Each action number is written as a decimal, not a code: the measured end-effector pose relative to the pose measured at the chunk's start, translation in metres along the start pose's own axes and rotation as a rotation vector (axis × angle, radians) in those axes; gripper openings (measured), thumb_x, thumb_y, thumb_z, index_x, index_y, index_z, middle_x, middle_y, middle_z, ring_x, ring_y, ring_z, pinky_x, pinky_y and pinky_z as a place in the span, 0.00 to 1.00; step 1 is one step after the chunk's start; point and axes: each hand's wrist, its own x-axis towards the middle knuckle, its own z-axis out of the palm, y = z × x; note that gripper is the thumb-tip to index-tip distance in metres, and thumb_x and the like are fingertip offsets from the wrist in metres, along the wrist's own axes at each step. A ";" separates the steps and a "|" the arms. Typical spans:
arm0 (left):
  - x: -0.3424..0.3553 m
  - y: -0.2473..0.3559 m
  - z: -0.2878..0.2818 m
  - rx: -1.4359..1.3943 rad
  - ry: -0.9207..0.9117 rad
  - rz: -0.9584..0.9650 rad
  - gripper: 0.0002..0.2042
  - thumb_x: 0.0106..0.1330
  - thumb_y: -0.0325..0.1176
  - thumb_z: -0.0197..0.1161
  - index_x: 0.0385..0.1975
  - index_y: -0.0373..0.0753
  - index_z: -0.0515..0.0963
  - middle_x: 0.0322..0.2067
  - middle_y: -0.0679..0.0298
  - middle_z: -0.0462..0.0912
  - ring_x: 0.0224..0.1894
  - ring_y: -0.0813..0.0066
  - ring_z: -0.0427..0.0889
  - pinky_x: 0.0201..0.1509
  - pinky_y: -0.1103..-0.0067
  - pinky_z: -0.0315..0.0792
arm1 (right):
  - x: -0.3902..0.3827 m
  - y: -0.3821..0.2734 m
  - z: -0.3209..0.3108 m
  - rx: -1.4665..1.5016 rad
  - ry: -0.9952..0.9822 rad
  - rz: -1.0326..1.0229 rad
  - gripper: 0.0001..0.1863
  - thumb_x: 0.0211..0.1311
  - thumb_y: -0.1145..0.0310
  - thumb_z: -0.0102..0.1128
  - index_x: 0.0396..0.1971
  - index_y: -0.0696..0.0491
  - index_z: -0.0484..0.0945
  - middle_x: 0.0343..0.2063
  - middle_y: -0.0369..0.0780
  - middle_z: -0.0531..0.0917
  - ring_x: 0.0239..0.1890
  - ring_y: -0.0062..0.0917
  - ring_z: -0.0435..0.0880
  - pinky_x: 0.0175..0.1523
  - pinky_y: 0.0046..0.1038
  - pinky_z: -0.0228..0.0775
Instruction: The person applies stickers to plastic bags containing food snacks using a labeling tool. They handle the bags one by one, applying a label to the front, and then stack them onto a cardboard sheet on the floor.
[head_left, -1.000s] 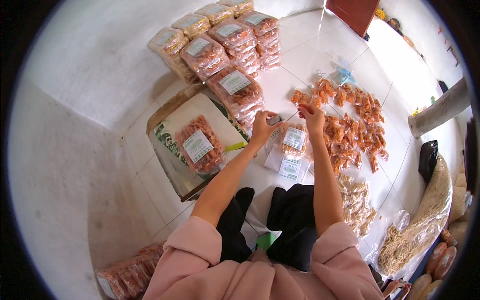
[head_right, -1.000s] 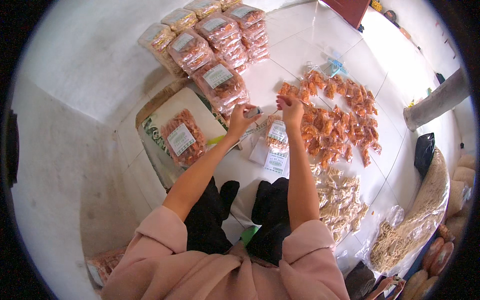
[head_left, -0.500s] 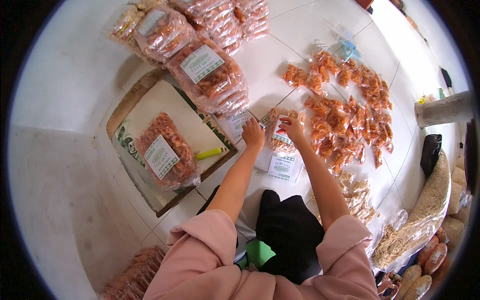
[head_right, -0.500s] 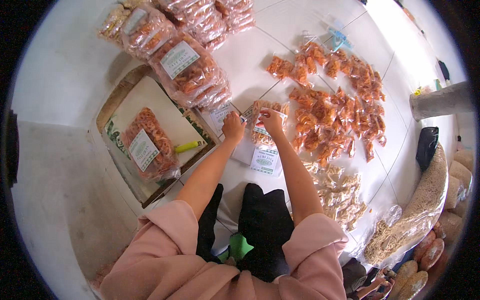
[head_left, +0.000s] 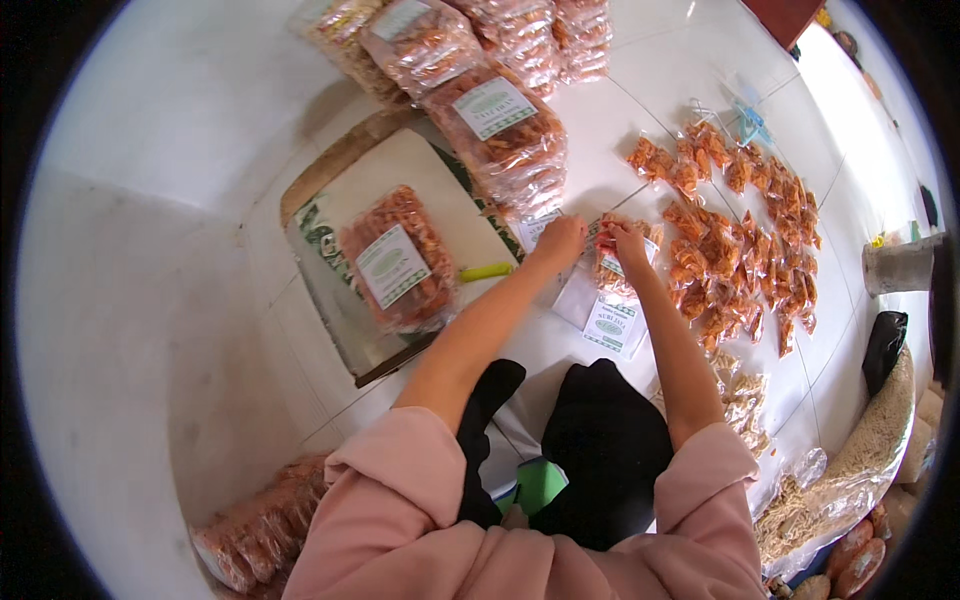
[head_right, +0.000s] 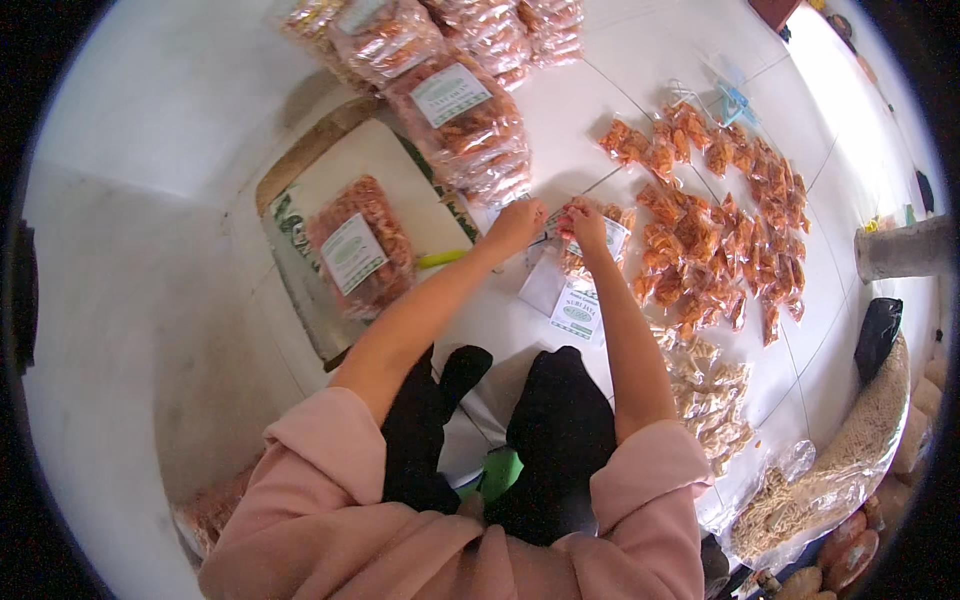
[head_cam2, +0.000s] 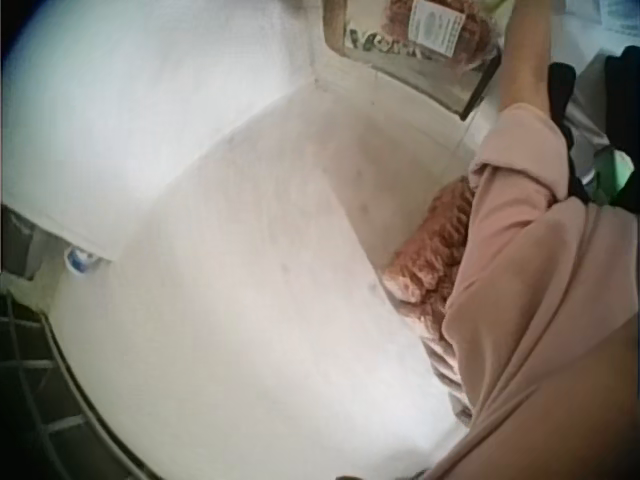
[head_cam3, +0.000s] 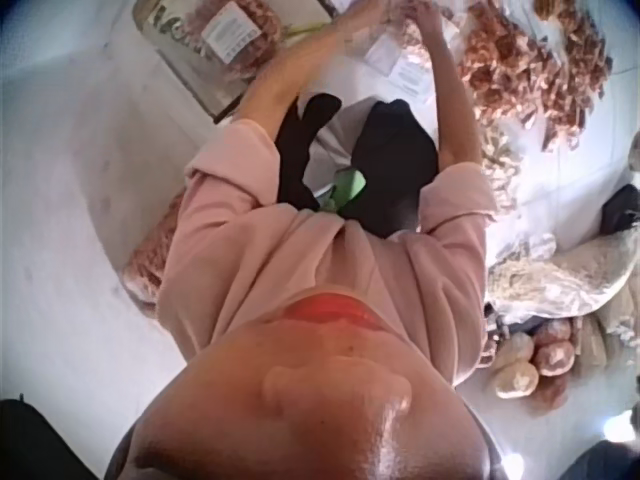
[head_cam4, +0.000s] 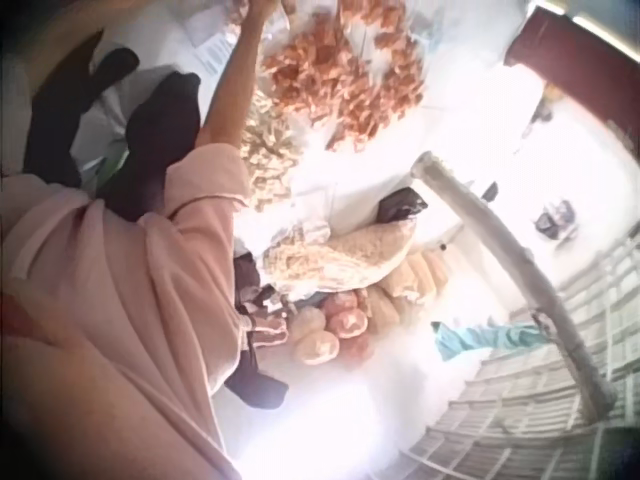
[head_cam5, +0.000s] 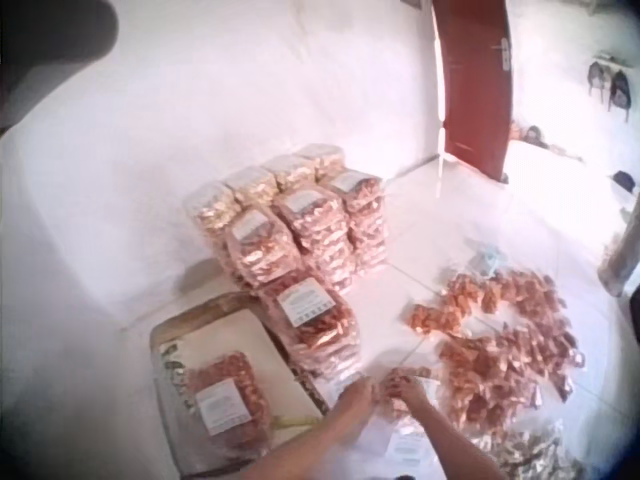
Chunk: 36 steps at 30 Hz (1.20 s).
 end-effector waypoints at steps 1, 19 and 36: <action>-0.006 -0.001 -0.024 -0.057 -0.069 0.021 0.14 0.50 0.37 0.58 0.32 0.34 0.70 0.29 0.54 0.75 0.34 0.56 0.74 0.41 0.68 0.68 | -0.009 -0.011 0.012 0.003 -0.022 -0.011 0.11 0.57 0.72 0.43 0.37 0.59 0.71 0.24 0.41 0.78 0.20 0.23 0.78 0.24 0.21 0.73; -0.119 0.030 -0.174 0.009 0.324 0.110 0.13 0.58 0.33 0.54 0.37 0.33 0.64 0.36 0.51 0.68 0.40 0.54 0.70 0.41 0.69 0.66 | -0.135 -0.126 0.107 -0.334 0.092 -0.769 0.09 0.56 0.70 0.53 0.34 0.58 0.75 0.27 0.39 0.80 0.29 0.20 0.78 0.33 0.20 0.69; -0.148 0.095 -0.238 -1.048 0.829 0.295 0.14 0.68 0.41 0.37 0.39 0.37 0.65 0.31 0.63 0.70 0.31 0.73 0.74 0.45 0.75 0.70 | -0.241 -0.143 0.212 0.007 -0.085 -1.086 0.06 0.63 0.73 0.39 0.37 0.58 0.64 0.38 0.43 0.75 0.42 0.23 0.73 0.49 0.22 0.61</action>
